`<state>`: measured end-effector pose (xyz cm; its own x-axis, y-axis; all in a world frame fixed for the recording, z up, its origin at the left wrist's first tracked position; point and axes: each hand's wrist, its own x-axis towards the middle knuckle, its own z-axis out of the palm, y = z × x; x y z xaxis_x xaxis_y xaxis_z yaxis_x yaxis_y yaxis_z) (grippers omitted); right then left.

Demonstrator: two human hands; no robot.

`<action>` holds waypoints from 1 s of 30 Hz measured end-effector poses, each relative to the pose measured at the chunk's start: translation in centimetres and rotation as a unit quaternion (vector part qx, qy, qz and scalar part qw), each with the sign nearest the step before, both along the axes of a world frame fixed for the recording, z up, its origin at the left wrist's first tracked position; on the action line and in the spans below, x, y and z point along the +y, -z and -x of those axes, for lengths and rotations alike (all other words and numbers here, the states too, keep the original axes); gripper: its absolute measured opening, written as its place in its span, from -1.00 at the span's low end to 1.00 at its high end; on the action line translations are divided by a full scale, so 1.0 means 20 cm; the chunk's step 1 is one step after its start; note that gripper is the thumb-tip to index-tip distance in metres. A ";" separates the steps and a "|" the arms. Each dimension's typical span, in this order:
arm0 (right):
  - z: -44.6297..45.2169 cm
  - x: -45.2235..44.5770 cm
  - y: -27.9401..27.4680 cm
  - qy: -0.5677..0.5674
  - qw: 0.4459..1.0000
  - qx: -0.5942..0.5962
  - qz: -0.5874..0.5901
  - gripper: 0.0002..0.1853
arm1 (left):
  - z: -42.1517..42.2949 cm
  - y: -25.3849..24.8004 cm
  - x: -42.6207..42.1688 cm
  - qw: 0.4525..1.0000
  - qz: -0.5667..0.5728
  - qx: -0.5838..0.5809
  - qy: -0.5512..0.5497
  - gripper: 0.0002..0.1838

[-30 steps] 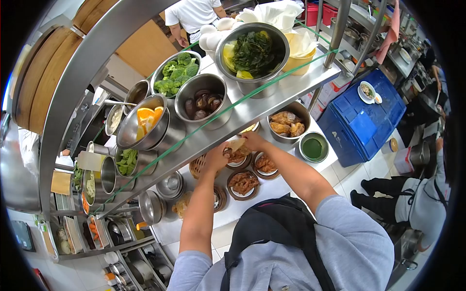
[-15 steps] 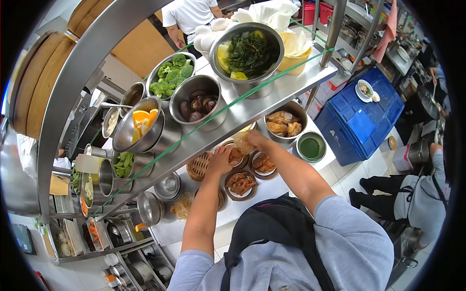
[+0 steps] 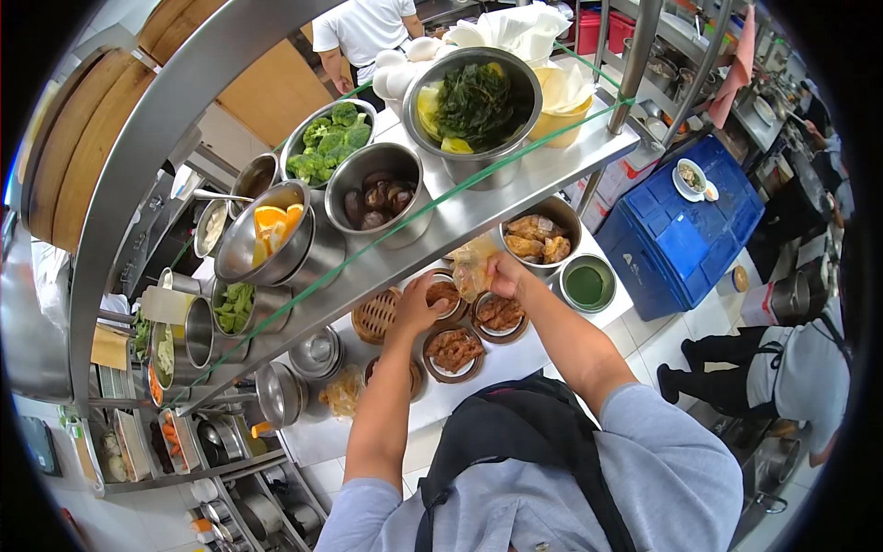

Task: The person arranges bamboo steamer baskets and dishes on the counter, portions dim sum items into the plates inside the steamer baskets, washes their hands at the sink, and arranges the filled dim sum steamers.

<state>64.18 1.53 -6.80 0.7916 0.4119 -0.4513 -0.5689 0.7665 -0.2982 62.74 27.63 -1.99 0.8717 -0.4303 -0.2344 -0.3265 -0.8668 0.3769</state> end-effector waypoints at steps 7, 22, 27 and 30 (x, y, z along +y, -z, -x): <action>0.11 0.17 -0.04 -0.045 0.994 -0.071 -0.065 -0.24 | 0.24 -0.12 -0.06 0.732 0.596 0.262 -0.199 -0.17; 0.49 0.75 -0.50 -0.328 0.900 -0.158 0.241 -0.71 | 1.00 0.08 1.34 0.846 0.227 -0.052 -0.479 -0.40; 0.64 1.02 -0.49 -0.419 0.837 -0.205 0.287 -0.60 | 0.90 0.21 1.16 0.857 -0.111 -0.036 -0.502 -0.05; 0.70 1.08 -0.50 -0.471 0.800 -0.234 0.290 -0.67 | 0.92 0.67 1.30 0.888 -0.012 -0.095 -0.449 -0.42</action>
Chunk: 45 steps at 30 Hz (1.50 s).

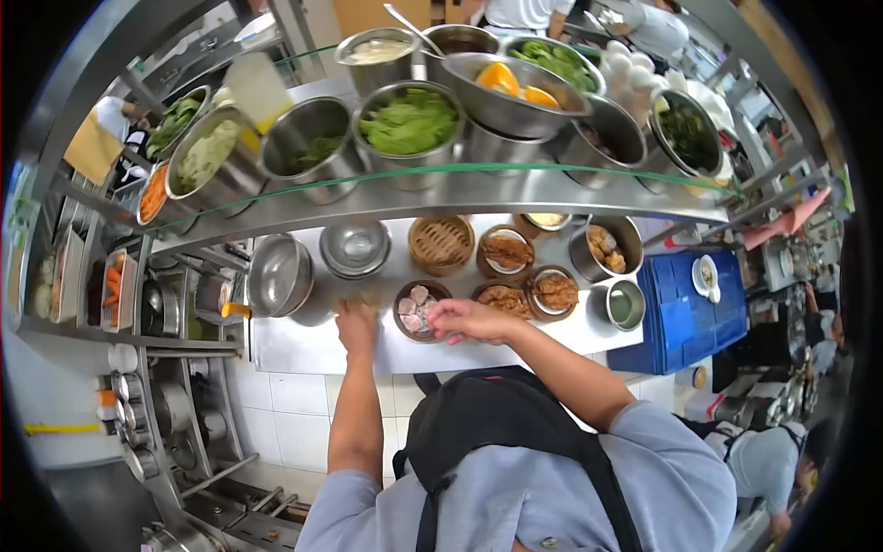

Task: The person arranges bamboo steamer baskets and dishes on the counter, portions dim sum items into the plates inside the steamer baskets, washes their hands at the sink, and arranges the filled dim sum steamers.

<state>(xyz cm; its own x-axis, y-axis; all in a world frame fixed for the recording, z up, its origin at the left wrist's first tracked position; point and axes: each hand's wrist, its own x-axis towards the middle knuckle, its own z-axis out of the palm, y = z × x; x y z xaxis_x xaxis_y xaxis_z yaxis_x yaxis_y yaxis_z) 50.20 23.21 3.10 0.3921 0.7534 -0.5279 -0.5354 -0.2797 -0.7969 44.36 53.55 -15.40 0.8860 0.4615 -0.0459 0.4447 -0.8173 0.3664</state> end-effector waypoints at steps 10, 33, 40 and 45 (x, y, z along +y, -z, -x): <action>0.03 -0.50 -0.10 0.319 0.948 0.009 0.014 -0.79 | 0.76 -0.90 0.94 0.869 0.117 -0.429 -0.216 -0.69; 0.63 -1.32 0.27 0.575 0.813 0.043 0.077 -0.58 | 0.25 -0.99 0.63 0.899 0.206 -0.380 -0.072 -0.85; 0.83 -1.31 0.14 0.636 0.769 0.032 0.058 -0.80 | -0.27 -1.16 -0.72 0.829 0.298 -0.191 0.432 -0.85; 0.99 -1.41 0.20 0.679 0.732 0.049 0.031 -0.86 | -0.79 -1.06 -1.32 0.816 0.132 -0.202 0.526 -0.80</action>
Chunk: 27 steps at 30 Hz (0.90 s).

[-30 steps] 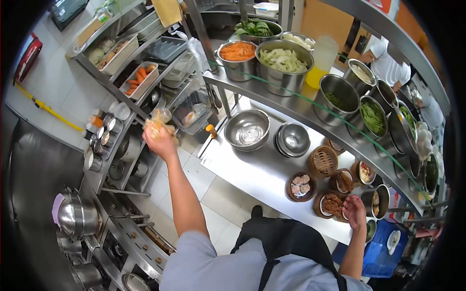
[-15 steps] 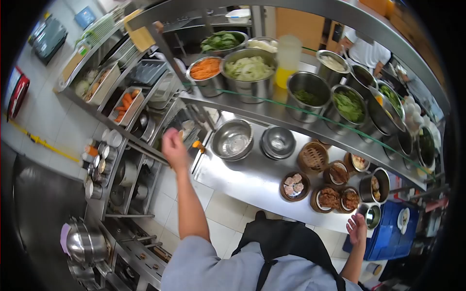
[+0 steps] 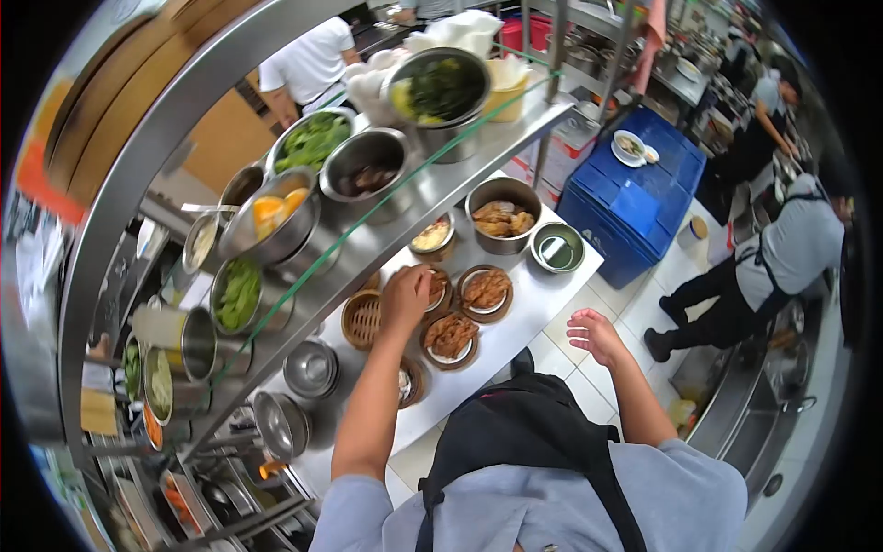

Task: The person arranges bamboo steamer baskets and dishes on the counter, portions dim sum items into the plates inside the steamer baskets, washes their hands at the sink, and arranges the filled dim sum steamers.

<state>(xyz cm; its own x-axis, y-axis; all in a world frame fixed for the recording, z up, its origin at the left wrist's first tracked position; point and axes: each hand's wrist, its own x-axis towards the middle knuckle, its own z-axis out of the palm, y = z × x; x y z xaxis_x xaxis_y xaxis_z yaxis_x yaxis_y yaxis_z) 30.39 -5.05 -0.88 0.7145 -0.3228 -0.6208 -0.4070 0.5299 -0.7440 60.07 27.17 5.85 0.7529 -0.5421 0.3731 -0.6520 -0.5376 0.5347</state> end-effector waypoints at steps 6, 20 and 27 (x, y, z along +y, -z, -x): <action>0.43 -0.22 0.23 0.105 0.991 0.082 -0.002 -0.83 | -0.60 0.35 -0.38 0.973 -0.224 0.029 -0.056 -0.73; 1.51 -0.62 1.14 0.192 0.888 0.411 -0.075 -0.78 | -1.05 0.84 -0.38 0.897 -0.441 0.005 -0.009 -0.72; 1.14 -0.87 1.11 0.198 0.923 0.330 -0.021 -0.79 | -0.90 0.68 -0.04 0.919 0.021 0.394 -0.022 -0.86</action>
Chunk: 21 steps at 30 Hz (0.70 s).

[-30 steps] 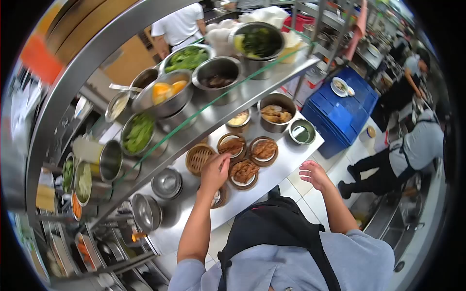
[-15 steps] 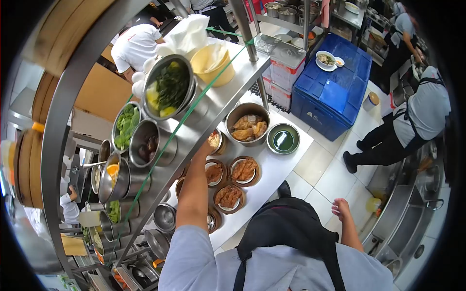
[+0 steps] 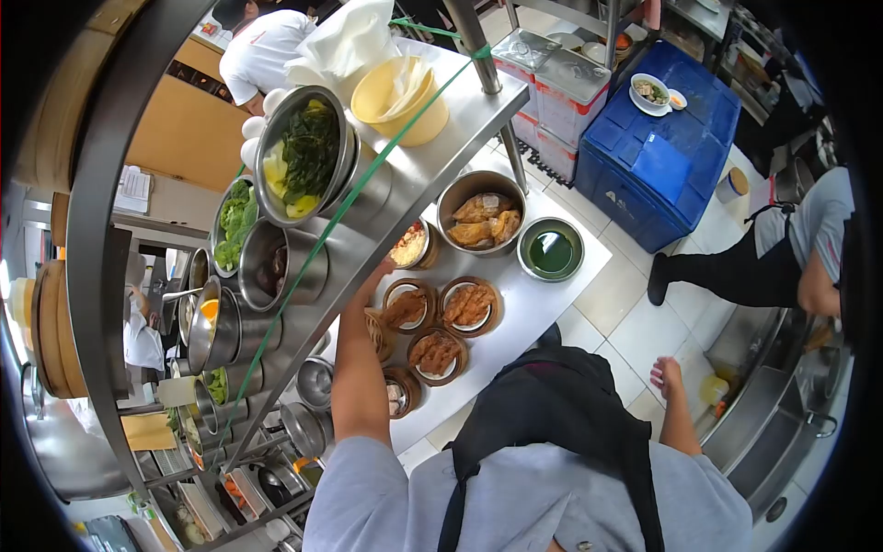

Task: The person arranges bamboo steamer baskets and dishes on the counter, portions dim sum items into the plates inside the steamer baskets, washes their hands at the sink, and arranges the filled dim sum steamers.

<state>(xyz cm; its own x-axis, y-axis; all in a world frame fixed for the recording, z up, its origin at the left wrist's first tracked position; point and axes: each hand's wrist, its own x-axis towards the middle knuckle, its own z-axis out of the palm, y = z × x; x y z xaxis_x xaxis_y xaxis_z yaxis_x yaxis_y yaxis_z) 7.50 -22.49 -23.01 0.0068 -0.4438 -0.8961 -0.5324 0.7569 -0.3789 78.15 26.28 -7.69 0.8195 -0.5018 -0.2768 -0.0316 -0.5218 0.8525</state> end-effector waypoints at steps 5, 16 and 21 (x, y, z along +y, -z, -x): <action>-0.22 0.01 -0.02 -0.065 0.995 -0.074 0.024 -0.76 | 0.44 -0.33 0.04 0.981 -0.183 -0.020 0.057 -0.78; -0.24 0.24 -0.07 -0.131 0.991 -0.020 -0.020 -0.85 | 0.61 -0.26 0.08 0.939 -0.198 -0.279 0.040 -0.83; -0.14 0.30 -0.03 -0.111 0.993 -0.026 -0.020 -0.79 | 0.79 -0.29 -0.28 0.987 -0.056 -0.124 0.081 -0.83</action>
